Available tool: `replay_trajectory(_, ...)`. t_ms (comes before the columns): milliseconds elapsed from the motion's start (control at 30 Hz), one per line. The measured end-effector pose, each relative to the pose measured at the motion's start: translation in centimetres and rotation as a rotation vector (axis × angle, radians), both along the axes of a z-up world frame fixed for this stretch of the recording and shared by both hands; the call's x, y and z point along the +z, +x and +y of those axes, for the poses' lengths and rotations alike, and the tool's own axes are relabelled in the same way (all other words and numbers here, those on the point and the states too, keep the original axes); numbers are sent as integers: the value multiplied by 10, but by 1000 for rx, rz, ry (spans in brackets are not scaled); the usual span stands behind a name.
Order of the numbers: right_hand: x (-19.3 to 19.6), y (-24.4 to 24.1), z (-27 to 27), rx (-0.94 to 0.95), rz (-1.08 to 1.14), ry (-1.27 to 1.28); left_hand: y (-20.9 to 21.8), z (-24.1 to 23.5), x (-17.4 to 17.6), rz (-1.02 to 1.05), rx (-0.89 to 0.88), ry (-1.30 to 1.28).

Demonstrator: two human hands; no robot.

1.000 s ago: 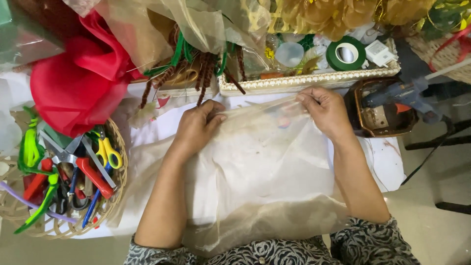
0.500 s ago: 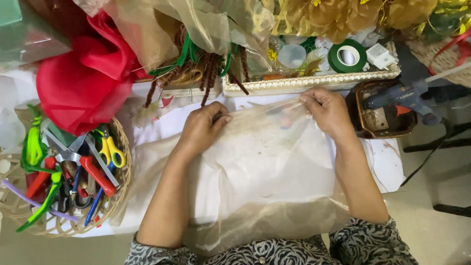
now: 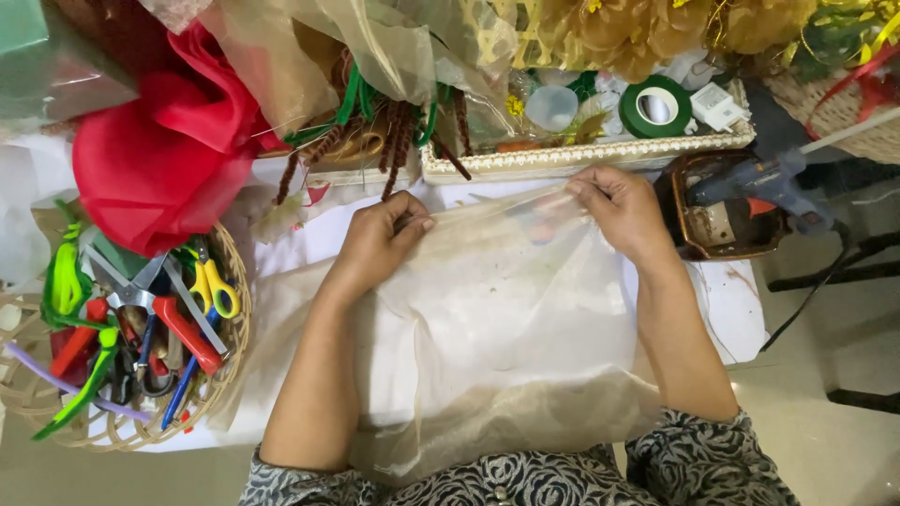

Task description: The person folds a piece of beige fabric on a white table. They smooth the fabric with both hands, fold it in half, and press the edges to create a crease. The person continues to fold and smooth the fabric repeatedly.

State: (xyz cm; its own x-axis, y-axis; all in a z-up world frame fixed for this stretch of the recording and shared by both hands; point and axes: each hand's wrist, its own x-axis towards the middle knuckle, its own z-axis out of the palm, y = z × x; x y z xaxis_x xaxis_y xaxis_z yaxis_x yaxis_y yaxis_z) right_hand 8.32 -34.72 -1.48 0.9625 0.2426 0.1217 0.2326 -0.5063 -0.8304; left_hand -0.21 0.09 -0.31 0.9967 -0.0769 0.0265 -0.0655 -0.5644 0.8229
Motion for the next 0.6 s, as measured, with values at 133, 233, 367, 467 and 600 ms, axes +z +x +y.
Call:
replay_trajectory(133,-8,6,-12,2,26,117,-4,-1,-2,-6,-65,-268)
replay_trajectory(233,3,0,-9,19,27,94,-8,-7,-1,-7,-111,-395)
replay_trajectory(367,-5,0,-4,27,-25,-19,-12,-7,6,-7,-143,-452)
replay_trajectory(467,-3,-5,4,38,-16,-50,-15,-2,13,15,-42,-212)
replay_trajectory(600,9,-14,18,92,33,-118,-22,3,19,98,58,71)
